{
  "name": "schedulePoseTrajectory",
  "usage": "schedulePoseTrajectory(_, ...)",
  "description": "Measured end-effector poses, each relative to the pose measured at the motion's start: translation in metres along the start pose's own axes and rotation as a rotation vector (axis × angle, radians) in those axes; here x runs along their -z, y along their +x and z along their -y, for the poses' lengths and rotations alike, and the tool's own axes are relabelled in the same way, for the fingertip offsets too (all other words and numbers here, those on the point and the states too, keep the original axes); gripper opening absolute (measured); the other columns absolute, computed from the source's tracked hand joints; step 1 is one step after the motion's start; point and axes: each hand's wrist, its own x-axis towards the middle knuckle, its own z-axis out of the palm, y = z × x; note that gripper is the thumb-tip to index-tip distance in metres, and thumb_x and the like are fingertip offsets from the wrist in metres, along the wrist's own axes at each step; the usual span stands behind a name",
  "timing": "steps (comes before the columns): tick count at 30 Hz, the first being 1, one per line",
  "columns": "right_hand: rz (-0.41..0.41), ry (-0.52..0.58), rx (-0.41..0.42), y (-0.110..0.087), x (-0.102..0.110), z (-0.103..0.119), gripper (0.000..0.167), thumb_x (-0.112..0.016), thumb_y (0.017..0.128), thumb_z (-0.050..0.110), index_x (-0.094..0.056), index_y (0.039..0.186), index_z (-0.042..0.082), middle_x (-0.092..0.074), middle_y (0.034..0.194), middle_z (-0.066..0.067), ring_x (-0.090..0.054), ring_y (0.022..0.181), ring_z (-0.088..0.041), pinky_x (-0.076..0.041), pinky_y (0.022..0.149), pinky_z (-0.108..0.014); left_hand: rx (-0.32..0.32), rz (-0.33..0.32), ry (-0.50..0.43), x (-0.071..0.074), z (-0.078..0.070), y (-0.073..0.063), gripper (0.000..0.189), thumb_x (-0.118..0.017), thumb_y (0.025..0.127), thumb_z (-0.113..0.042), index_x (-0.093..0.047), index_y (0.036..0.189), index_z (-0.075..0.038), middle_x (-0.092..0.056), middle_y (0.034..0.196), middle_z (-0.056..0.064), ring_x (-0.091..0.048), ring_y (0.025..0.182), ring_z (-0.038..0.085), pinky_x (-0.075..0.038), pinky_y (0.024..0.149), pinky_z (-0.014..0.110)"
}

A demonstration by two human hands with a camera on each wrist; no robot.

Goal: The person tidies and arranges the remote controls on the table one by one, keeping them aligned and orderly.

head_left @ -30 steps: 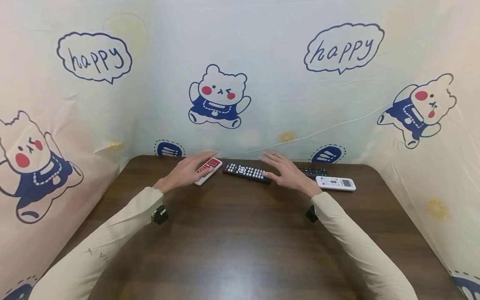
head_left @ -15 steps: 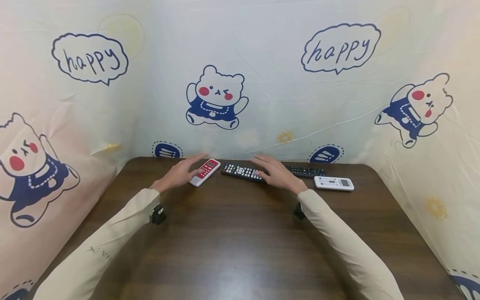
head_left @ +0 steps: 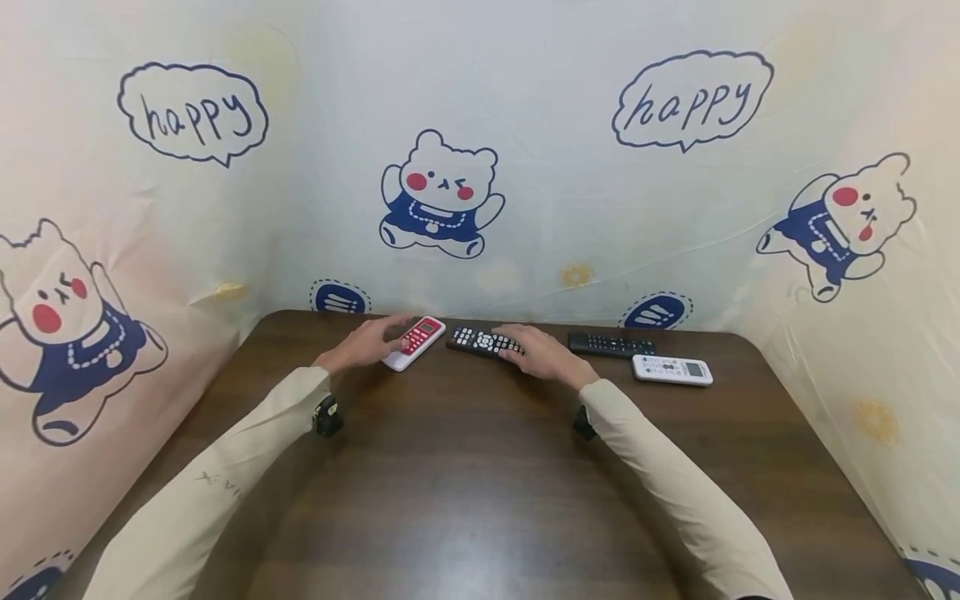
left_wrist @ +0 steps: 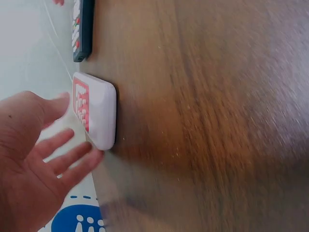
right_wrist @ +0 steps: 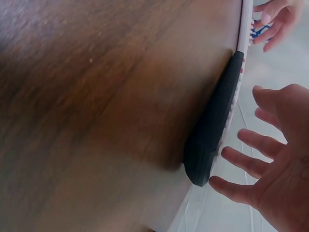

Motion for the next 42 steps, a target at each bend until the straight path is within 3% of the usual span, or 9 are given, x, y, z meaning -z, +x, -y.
schedulePoseTrajectory(7,0.028,-0.051,-0.016,0.004,-0.009,0.001,0.047,-0.058,0.109,0.022,-0.052,0.153,0.007,-0.055,0.154,-0.016,-0.053,0.141,-0.033,-0.045,0.115,-0.051,0.063,0.049,0.034,-0.001,-0.002,0.002,0.059,-0.061,0.105,-0.024,-0.043,0.158,-0.006,-0.052,0.153,0.024,-0.056,0.130,0.040,-0.044,0.112,0.061)
schedulePoseTrajectory(18,0.083,-0.059,-0.192,0.011,0.007,0.019,0.062,-0.078,0.095,0.021,-0.055,0.150,0.004,-0.060,0.146,-0.016,-0.057,0.133,-0.033,-0.047,0.111,-0.053,0.097,0.053,0.022,0.003,-0.009,0.014,0.051,-0.064,0.102,-0.019,-0.053,0.150,-0.002,-0.058,0.145,0.025,-0.058,0.125,0.039,-0.047,0.110,0.057)
schedulePoseTrajectory(28,0.198,0.238,-0.299,0.009,0.009,0.018,0.051,-0.070,0.101,0.019,-0.056,0.146,-0.001,-0.060,0.146,-0.021,-0.061,0.131,-0.036,-0.054,0.104,-0.049,0.165,0.062,0.003,0.003,-0.012,0.010,0.053,-0.066,0.102,-0.018,-0.051,0.150,-0.001,-0.057,0.146,0.026,-0.057,0.126,0.040,-0.044,0.110,0.060)
schedulePoseTrajectory(32,0.252,0.434,-0.409,0.009,0.012,0.015,0.046,-0.071,0.099,0.016,-0.059,0.140,-0.002,-0.063,0.139,-0.023,-0.063,0.125,-0.039,-0.060,0.092,-0.048,0.215,0.075,-0.004,0.003,-0.016,0.011,0.054,-0.066,0.102,-0.017,-0.049,0.151,-0.002,-0.056,0.146,0.027,-0.058,0.123,0.040,-0.052,0.102,0.052)
schedulePoseTrajectory(36,0.307,0.582,-0.474,0.008,0.016,0.013,0.045,-0.072,0.098,0.011,-0.058,0.139,-0.003,-0.064,0.133,-0.025,-0.064,0.123,-0.041,-0.063,0.087,-0.045,0.243,0.088,-0.020,0.003,-0.018,0.013,0.053,-0.064,0.103,-0.014,-0.047,0.151,-0.001,-0.054,0.146,0.028,-0.058,0.121,0.040,-0.057,0.093,0.045)
schedulePoseTrajectory(42,0.373,0.738,-0.525,0.004,0.014,0.016,0.057,-0.071,0.098,0.007,-0.049,0.150,-0.002,-0.058,0.137,-0.025,-0.065,0.119,-0.038,-0.063,0.087,-0.043,0.216,0.078,-0.055,0.000,-0.015,0.014,0.053,-0.064,0.102,-0.012,-0.046,0.151,0.001,-0.054,0.144,0.031,-0.056,0.126,0.043,-0.052,0.104,0.053)
